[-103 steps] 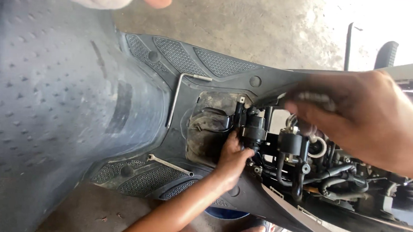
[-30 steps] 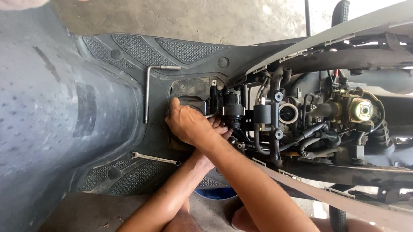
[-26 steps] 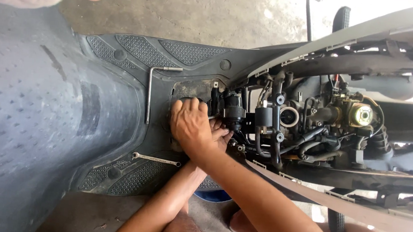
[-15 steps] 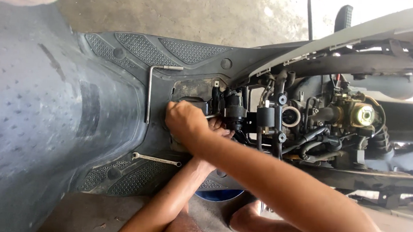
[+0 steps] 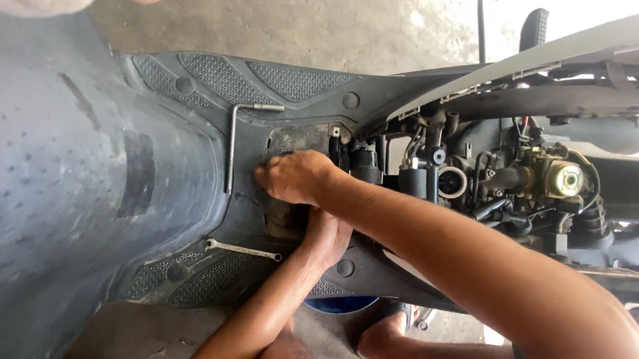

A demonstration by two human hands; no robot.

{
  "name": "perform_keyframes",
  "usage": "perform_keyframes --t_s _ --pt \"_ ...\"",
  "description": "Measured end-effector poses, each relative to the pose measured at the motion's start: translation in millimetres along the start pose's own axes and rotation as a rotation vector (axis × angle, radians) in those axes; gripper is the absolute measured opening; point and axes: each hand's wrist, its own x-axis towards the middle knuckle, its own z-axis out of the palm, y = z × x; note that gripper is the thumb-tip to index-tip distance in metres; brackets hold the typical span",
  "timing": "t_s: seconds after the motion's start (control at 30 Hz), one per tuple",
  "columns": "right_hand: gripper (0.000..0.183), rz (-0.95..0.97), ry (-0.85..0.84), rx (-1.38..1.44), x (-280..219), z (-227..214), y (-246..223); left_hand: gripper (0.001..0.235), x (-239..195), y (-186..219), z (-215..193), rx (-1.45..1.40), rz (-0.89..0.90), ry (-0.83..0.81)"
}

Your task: The person works on a scooter engine with the seat removed, using a wrench to loosen and tighten bolts on a black cylindrical component near the carburetor. They repeatedly adjust the component and fasteners by hand and with the tool throughout the clip.

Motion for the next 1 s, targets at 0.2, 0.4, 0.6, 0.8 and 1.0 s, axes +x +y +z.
perform_keyframes --t_s 0.2,0.4,0.6,0.8,1.0 --pt "0.024 -0.145 -0.241 -0.014 -1.1 -48.1 2.5 0.039 4.0 -6.9 -18.9 0.021 0.07 -0.068" --pt "0.026 -0.022 -0.183 -0.026 -15.7 -15.2 -16.3 0.038 0.3 -1.1 -12.7 0.022 0.055 -0.094" --pt "0.047 0.24 0.047 0.079 -22.6 -24.6 -29.0 0.038 -6.6 7.2 -8.1 0.014 0.002 -0.073" --pt "0.04 0.342 0.157 0.279 -29.5 -15.2 -13.7 0.038 -9.1 5.9 -2.4 0.009 -0.077 -0.059" --pt "0.027 0.329 0.327 0.423 -43.5 10.8 -4.2 0.04 -5.2 1.1 -0.4 0.025 -0.067 -0.049"
